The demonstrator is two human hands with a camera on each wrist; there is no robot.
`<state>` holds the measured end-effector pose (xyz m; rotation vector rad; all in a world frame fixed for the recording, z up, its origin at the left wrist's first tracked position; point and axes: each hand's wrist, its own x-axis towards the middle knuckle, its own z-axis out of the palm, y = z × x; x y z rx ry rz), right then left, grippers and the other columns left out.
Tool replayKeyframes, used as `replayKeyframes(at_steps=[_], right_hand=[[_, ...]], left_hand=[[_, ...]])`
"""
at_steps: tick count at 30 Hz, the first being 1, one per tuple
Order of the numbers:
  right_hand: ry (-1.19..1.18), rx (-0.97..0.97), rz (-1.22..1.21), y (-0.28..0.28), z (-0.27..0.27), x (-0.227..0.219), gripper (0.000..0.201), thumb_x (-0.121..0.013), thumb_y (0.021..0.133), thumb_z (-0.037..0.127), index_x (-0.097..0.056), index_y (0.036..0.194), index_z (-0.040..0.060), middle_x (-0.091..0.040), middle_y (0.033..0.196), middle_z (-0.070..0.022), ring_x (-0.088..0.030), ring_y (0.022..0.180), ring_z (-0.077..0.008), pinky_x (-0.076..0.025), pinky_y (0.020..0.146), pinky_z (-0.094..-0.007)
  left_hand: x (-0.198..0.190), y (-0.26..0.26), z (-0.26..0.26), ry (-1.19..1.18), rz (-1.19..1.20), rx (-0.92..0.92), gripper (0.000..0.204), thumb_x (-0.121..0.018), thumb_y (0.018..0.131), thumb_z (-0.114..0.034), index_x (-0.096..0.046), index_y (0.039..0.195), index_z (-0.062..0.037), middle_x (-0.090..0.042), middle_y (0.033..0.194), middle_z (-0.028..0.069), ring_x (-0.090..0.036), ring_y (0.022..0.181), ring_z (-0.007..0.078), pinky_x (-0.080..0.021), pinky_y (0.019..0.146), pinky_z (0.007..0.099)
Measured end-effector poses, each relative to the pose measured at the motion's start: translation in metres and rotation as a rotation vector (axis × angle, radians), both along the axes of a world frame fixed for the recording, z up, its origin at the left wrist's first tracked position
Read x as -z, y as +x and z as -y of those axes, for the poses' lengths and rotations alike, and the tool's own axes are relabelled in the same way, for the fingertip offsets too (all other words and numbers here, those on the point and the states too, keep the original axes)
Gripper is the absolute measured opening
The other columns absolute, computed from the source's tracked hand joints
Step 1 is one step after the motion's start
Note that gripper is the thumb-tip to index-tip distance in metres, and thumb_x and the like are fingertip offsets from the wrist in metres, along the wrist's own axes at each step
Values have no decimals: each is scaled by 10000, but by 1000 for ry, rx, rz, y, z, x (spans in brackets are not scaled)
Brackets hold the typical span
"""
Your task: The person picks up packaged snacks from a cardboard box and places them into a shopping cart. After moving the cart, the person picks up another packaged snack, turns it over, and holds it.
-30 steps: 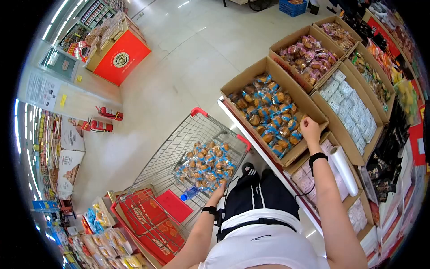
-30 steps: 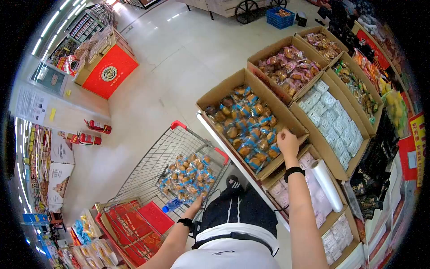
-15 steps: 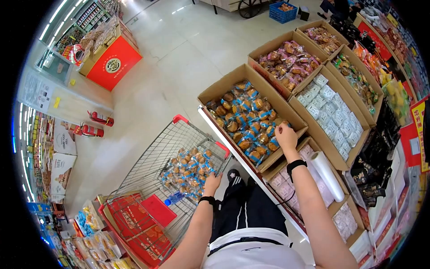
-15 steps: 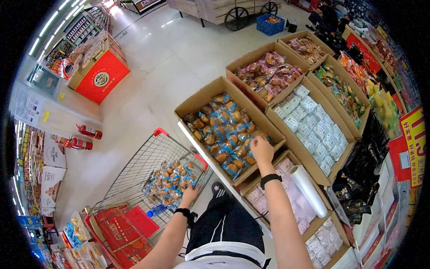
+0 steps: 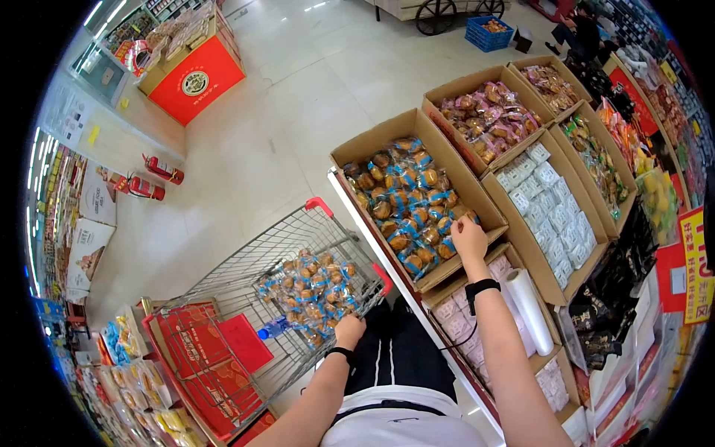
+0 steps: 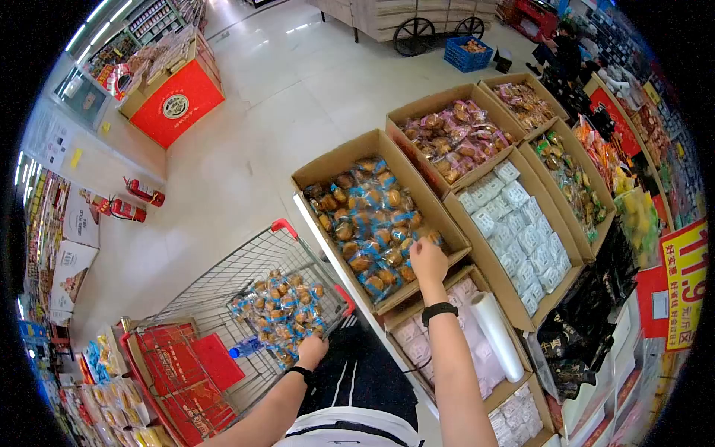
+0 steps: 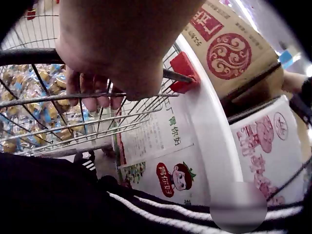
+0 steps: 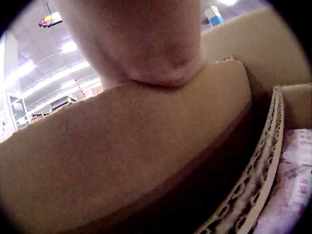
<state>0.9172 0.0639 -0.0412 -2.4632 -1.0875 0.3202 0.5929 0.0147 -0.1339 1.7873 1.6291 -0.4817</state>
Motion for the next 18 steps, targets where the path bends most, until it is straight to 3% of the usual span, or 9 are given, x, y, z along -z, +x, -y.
replayKeyframes(at_steps=[5, 10, 13, 17, 18], right_hand=[[-104, -72, 42, -2, -1, 3, 209, -469, 731, 271, -584, 739, 96, -582, 690, -121, -557, 656, -299, -441, 570, -388], [-203, -108, 59, -2, -1, 2, 208, -470, 724, 262, -595, 755, 99, -583, 705, -131, -557, 668, -305, -442, 606, -389], [-235, -123, 83, -2, 0, 2, 202, -471, 723, 258, -598, 756, 104, -583, 706, -136, -556, 665, -309, -443, 605, -388], [-204, -128, 92, -1, 0, 6, 198, -475, 722, 258, -596, 737, 102, -581, 697, -138, -555, 656, -310, -442, 599, -391], [-212, -132, 99, 0, 0, 7, 196, -479, 720, 258, -593, 727, 99, -580, 691, -138, -554, 649, -310, -442, 596, -393]], left_hand=[[-6, 2, -9, 5, -16, 18, 355, -483, 735, -378, -580, 855, -58, -590, 840, 133, -558, 804, 299, -449, 688, 391], [9, -2, -24, -213, 42, -58, 502, -507, 687, -460, -544, 991, -63, -537, 1006, 154, -494, 962, 291, -391, 811, 370], [4, 0, -29, -241, 44, -133, 525, -488, 682, -485, -542, 1002, -73, -539, 1004, 153, -499, 953, 289, -392, 810, 367], [29, -7, -30, -284, 91, -154, 521, -479, 674, -493, -558, 979, -77, -545, 985, 162, -503, 945, 293, -393, 804, 364], [17, -3, -33, -314, 85, -155, 488, -474, 680, -470, -575, 937, -67, -549, 968, 170, -507, 934, 298, -396, 796, 367]])
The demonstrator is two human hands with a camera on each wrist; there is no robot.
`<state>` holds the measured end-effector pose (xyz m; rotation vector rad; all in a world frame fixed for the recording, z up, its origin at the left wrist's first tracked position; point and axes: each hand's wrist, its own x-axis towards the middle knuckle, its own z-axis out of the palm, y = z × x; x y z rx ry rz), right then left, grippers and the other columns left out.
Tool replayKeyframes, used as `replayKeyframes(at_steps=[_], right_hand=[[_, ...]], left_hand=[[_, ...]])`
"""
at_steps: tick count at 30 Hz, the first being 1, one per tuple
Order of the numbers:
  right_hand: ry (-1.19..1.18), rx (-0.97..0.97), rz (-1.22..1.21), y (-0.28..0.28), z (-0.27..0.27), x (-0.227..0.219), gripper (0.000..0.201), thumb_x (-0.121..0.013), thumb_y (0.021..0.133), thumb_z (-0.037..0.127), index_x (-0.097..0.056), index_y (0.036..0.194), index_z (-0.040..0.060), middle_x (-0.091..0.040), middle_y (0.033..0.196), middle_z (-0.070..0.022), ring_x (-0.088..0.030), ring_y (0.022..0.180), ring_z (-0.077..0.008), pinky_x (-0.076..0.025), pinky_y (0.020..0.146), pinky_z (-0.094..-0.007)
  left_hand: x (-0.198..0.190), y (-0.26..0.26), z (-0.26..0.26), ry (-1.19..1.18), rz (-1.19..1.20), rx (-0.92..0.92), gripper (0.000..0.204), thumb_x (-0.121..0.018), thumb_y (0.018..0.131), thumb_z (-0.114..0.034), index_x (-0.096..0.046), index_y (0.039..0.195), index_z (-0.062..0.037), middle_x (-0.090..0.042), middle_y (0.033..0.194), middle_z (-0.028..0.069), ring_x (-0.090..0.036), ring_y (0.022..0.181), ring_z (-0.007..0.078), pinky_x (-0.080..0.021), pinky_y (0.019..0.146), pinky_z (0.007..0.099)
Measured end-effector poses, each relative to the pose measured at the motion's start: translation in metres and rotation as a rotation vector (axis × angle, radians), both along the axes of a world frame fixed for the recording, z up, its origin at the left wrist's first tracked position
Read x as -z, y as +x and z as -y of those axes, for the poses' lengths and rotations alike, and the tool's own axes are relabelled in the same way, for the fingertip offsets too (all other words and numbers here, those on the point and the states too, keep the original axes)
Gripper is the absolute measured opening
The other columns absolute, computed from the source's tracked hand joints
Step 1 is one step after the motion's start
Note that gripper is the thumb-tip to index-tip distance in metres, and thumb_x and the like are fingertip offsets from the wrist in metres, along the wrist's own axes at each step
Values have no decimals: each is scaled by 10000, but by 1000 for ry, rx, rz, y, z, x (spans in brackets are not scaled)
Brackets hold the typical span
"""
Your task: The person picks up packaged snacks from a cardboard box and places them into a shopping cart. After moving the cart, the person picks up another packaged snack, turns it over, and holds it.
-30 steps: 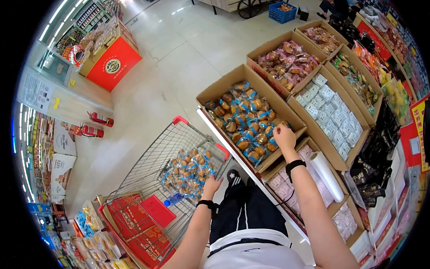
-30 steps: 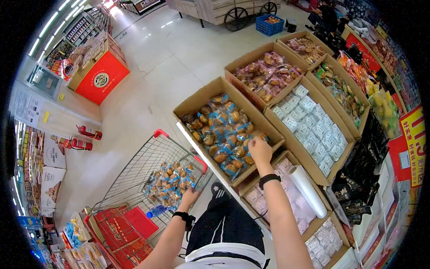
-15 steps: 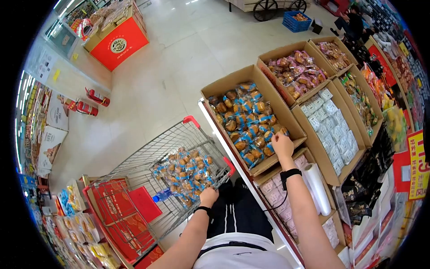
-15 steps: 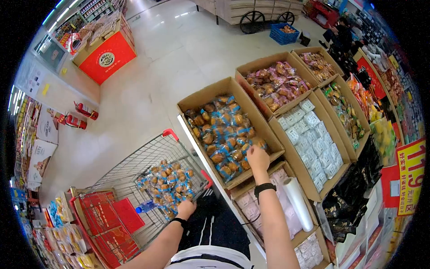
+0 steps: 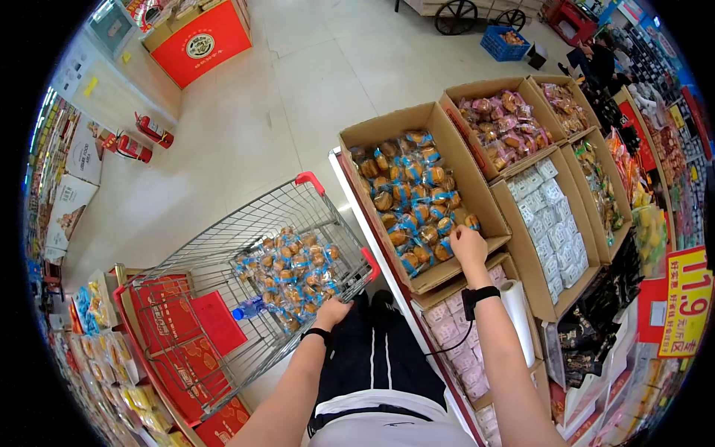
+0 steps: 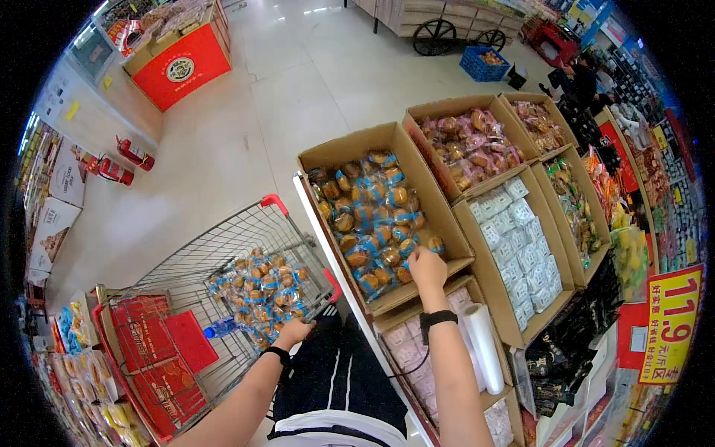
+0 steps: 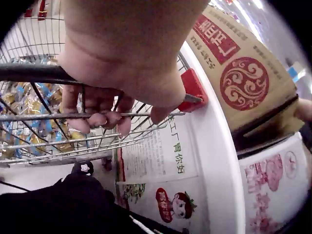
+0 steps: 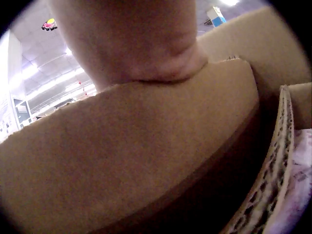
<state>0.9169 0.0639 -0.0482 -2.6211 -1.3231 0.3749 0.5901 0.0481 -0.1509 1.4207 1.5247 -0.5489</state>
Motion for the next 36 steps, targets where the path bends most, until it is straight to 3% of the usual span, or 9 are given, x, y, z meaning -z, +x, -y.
replayKeyframes(at_steps=[7, 15, 18, 20, 23, 36], right_hand=[[-152, -114, -13, 5, -2, 1, 214, -502, 711, 263, -584, 719, 66, -583, 701, -135, -558, 672, -299, -444, 603, -390], [-168, -122, -11, 1, -1, -5, 224, -491, 724, 274, -587, 781, 80, -588, 745, -127, -560, 712, -286, -443, 631, -378], [-109, -88, -39, -1, 0, -8, 232, -477, 731, 281, -580, 820, 92, -588, 766, -125, -556, 725, -293, -439, 640, -380], [-109, -81, -26, 1, 0, -1, 244, -471, 734, 286, -576, 819, 84, -585, 769, -135, -552, 730, -301, -436, 639, -386], [-107, -96, -19, 1, 1, 1, 240, -475, 739, 283, -572, 820, 79, -587, 759, -129, -553, 721, -298, -438, 622, -384], [-136, -99, -4, 0, -1, 0, 214, -478, 749, 270, -565, 827, 89, -592, 755, -105, -556, 710, -281, -442, 619, -376]], left_hand=[[7, -1, 4, 100, 13, -1, 415, -459, 686, -390, -588, 893, -54, -564, 906, 184, -526, 879, 320, -406, 777, 376], [21, -4, 7, 123, 22, 10, 403, -465, 665, -358, -584, 900, -53, -561, 908, 190, -524, 882, 324, -408, 781, 379], [27, -6, 9, 216, 63, 134, 398, -465, 653, -352, -590, 880, -50, -564, 904, 185, -530, 869, 318, -415, 765, 372], [28, -8, 10, 150, 42, 56, 395, -465, 647, -343, -592, 876, -47, -561, 914, 185, -528, 876, 315, -413, 769, 371], [-9, 2, 2, 78, 3, -40, 387, -462, 633, -322, -596, 871, -46, -553, 940, 181, -518, 898, 313, -407, 779, 369], [-10, 3, 1, 75, 22, -59, 398, -460, 650, -314, -583, 891, -23, -554, 933, 191, -520, 892, 317, -405, 780, 369]])
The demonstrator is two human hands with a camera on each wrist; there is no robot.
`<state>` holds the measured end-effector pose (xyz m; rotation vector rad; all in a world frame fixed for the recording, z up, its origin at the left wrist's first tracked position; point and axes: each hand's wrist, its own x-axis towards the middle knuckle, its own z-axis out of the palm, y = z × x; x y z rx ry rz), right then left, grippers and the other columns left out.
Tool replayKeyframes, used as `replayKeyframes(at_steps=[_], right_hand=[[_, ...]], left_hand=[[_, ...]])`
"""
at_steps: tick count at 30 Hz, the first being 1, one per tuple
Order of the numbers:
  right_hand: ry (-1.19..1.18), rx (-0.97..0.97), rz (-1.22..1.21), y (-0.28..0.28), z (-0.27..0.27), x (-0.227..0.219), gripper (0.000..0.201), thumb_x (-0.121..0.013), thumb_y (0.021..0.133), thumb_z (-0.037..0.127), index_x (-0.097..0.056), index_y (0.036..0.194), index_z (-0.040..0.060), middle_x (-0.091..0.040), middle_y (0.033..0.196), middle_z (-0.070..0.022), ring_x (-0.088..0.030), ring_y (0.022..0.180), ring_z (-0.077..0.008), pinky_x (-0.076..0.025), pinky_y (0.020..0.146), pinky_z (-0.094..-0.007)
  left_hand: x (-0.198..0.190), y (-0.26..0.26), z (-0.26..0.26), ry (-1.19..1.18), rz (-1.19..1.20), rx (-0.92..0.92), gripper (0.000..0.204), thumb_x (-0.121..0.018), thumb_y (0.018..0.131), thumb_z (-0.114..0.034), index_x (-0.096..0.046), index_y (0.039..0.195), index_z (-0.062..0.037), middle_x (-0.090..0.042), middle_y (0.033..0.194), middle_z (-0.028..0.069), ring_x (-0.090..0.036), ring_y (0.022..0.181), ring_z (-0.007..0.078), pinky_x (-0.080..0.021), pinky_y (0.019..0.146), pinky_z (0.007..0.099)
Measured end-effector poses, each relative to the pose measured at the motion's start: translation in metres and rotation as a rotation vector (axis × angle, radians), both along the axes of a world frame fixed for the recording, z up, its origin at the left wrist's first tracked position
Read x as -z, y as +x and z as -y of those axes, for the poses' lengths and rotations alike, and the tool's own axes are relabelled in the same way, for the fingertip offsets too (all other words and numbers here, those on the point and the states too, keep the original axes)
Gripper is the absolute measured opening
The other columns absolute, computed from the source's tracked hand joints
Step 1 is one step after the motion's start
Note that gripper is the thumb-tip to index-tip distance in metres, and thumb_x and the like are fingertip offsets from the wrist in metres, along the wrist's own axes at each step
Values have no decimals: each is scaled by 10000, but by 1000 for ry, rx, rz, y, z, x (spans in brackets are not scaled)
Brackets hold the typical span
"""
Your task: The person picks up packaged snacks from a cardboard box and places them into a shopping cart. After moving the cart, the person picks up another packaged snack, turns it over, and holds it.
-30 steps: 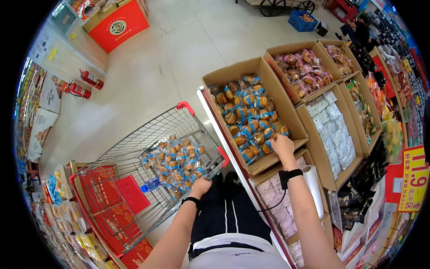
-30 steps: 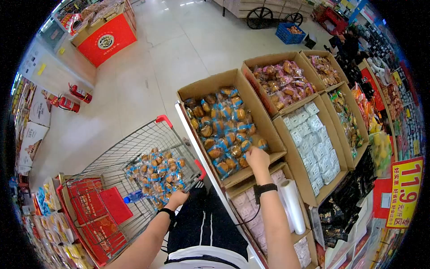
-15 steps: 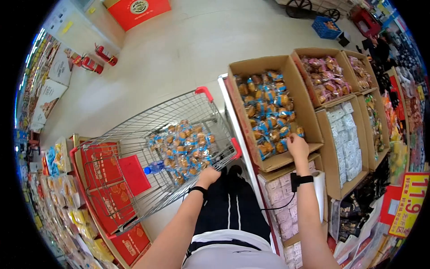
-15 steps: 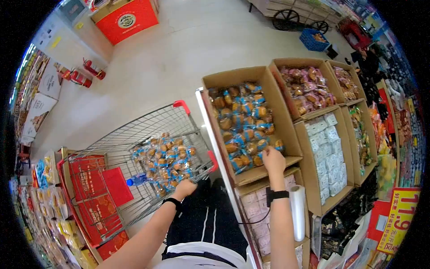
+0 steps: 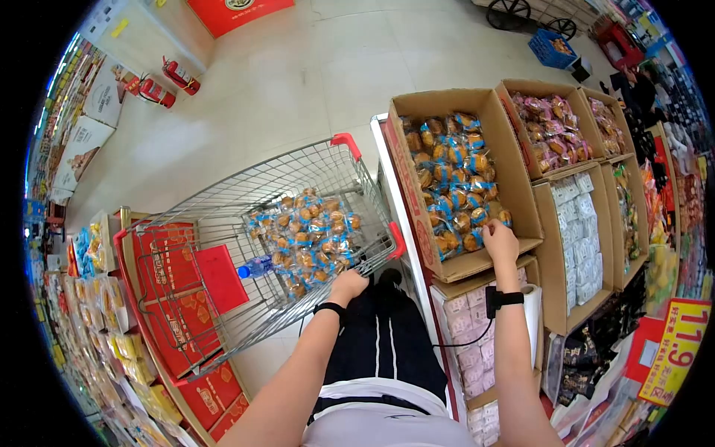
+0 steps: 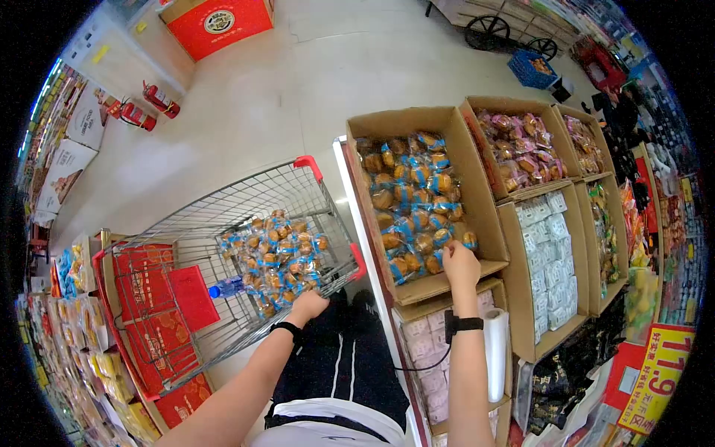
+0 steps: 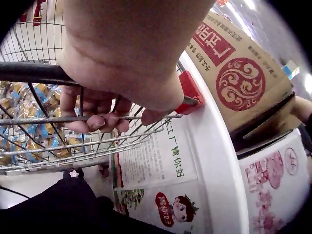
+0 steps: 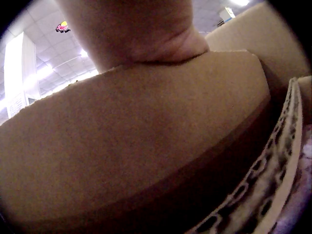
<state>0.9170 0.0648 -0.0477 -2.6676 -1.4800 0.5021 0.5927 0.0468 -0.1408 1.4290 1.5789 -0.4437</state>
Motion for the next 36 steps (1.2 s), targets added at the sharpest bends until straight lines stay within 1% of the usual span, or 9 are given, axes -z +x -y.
replayKeyframes(at_steps=[13, 16, 18, 19, 21, 25, 28, 32, 36], right_hand=[[39, 27, -75, 0, 1, -2, 221, -502, 726, 288, -575, 820, 102, -592, 771, -110, -554, 743, -290, -439, 639, -375], [-41, -36, -65, 0, 0, -7, 292, -529, 706, 323, -558, 914, 120, -592, 788, -107, -559, 760, -275, -436, 655, -364], [-242, -136, -251, -1, -5, -15, 430, -567, 686, 310, -485, 1065, 124, -567, 907, -146, -534, 858, -279, -426, 727, -350], [-243, -138, -244, -4, -8, -12, 430, -567, 686, 310, -485, 1065, 124, -567, 907, -146, -534, 858, -279, -426, 727, -350], [-98, -336, -597, -16, -15, 0, 596, -614, 658, 242, -365, 1184, 115, -454, 1090, -215, -466, 979, -322, -399, 802, -346], [-87, -469, -451, -54, -36, 10, 667, -624, 643, 156, -298, 1222, 98, -259, 1238, -253, -385, 1062, -367, -367, 856, -360], [-365, -440, -308, -77, -38, 22, 666, -505, 692, -9, -196, 1263, 137, -146, 1260, -272, -401, 1018, -406, -371, 857, -389], [-389, -385, -114, -88, -37, 43, 675, -473, 702, -69, -215, 1251, 225, -147, 1271, -187, -333, 1063, -439, -457, 704, -449], [-398, -364, -77, -86, -36, 53, 704, -484, 696, -70, -194, 1256, 243, -147, 1274, -179, -305, 1089, -427, -458, 719, -431]], left_hand=[[11, -1, 2, 9, -49, 13, 409, -449, 649, -338, -586, 909, -52, -557, 943, 174, -516, 911, 314, -401, 793, 376], [10, -2, 2, 17, -19, 29, 412, -442, 660, -345, -583, 919, -59, -552, 957, 172, -515, 918, 305, -403, 793, 372], [8, -2, 1, 2, -28, 34, 416, -434, 669, -346, -578, 933, -58, -548, 972, 167, -513, 923, 300, -402, 794, 371], [7, -1, 0, 2, -23, 30, 416, -434, 669, -346, -578, 933, -58, -548, 972, 167, -513, 923, 300, -402, 794, 371], [5, -1, 0, -6, -29, 39, 418, -433, 672, -345, -573, 943, -59, -545, 979, 166, -514, 923, 300, -403, 794, 369], [1, -1, -2, -13, -23, 41, 411, -437, 657, -335, -582, 919, -53, -554, 957, 169, -518, 914, 305, -405, 787, 366], [-1, 0, -1, 2, -36, 18, 409, -437, 648, -325, -584, 909, -46, -558, 945, 172, -522, 905, 310, -407, 783, 370], [7, -1, 3, 27, -3, 13, 410, -437, 647, -323, -584, 909, -44, -555, 947, 178, -522, 901, 314, -409, 781, 372], [7, -1, -1, 1, -33, 34, 409, -437, 645, -316, -584, 906, -38, -554, 945, 183, -522, 904, 311, -411, 782, 370]])
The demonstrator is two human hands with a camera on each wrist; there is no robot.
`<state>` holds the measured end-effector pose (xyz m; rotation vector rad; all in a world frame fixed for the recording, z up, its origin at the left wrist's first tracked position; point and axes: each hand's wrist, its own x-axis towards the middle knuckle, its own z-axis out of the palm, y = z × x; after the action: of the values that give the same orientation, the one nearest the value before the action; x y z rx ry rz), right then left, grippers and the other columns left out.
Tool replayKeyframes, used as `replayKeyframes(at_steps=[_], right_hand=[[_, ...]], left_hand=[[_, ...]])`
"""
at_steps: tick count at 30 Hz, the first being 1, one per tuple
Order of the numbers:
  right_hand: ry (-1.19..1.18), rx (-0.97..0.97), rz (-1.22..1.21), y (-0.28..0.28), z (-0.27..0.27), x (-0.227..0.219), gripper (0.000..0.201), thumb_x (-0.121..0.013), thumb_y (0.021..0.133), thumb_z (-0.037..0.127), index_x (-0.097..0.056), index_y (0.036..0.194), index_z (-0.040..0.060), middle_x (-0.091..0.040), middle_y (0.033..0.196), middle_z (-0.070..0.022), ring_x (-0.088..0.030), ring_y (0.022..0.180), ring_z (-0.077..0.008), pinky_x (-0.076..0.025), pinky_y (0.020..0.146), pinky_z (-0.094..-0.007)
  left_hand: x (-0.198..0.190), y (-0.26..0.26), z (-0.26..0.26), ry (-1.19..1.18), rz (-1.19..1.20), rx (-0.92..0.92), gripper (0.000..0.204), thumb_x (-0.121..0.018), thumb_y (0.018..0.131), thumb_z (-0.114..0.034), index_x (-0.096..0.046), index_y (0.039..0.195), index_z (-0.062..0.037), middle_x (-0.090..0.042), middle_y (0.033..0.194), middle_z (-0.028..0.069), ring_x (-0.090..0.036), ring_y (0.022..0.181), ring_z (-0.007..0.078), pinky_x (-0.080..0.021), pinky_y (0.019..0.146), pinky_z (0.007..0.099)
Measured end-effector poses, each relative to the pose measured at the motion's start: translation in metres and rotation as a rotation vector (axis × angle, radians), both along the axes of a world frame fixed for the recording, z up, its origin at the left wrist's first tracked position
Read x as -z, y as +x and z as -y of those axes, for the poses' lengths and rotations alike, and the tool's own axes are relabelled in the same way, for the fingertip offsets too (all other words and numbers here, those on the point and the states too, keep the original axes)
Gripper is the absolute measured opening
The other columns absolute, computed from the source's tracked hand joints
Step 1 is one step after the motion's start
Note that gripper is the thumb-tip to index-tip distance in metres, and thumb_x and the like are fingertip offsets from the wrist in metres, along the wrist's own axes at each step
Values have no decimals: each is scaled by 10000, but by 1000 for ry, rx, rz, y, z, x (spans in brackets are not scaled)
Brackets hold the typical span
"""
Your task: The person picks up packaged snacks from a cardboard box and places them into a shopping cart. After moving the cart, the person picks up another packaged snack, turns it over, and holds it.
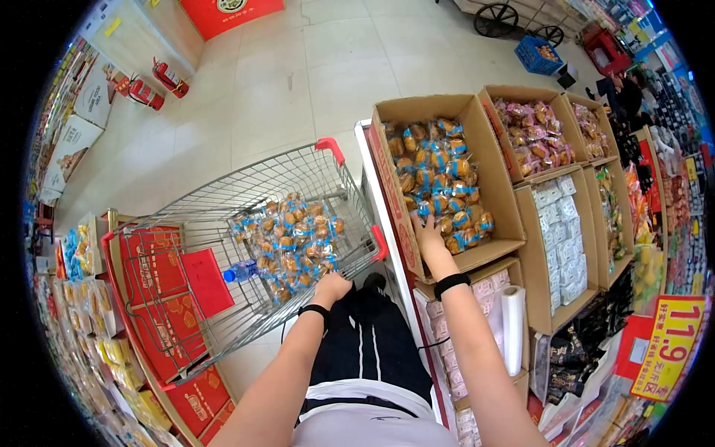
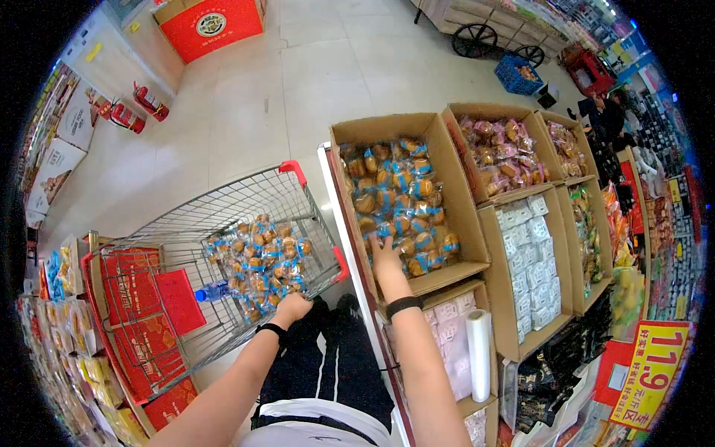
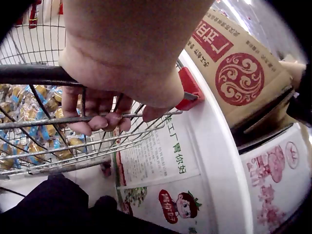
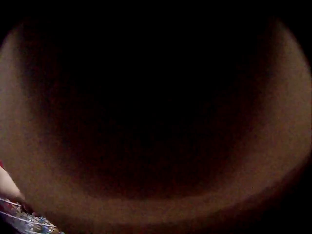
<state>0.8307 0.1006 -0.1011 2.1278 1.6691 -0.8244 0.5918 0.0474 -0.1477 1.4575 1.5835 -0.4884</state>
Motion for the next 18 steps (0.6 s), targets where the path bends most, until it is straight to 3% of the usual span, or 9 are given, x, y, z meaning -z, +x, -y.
replayKeyframes(at_steps=[6, 9, 14, 18], right_hand=[[60, 19, -4, 2, 4, 3, 764, -503, 672, -86, -176, 1261, 275, -150, 1282, -177, -281, 1119, -404, -448, 742, -436], [109, -32, 13, 3, 6, -6, 710, -493, 677, -76, -226, 1245, 256, -202, 1246, -185, -328, 1086, -393, -447, 732, -429], [282, -15, -69, 5, 8, -9, 544, -491, 688, -13, -362, 1169, 204, -377, 1080, -178, -495, 858, -353, -460, 671, -393], [334, 76, -85, -2, 9, -32, 433, -487, 706, 29, -436, 1115, 163, -453, 1012, -158, -510, 845, -344, -439, 679, -407]], left_hand=[[-2, -1, 2, 30, 16, -10, 399, -435, 645, -297, -584, 905, -34, -554, 944, 183, -519, 910, 308, -408, 786, 370], [-1, -1, 1, 20, 19, -21, 395, -436, 645, -294, -587, 904, -37, -554, 947, 181, -517, 913, 308, -407, 788, 370], [8, -2, 3, 45, 10, -14, 389, -444, 642, -290, -589, 900, -36, -552, 951, 181, -517, 914, 310, -406, 790, 369], [14, -3, 3, 26, 18, -17, 394, -448, 633, -283, -589, 901, -32, -550, 955, 182, -514, 917, 314, -404, 795, 369]])
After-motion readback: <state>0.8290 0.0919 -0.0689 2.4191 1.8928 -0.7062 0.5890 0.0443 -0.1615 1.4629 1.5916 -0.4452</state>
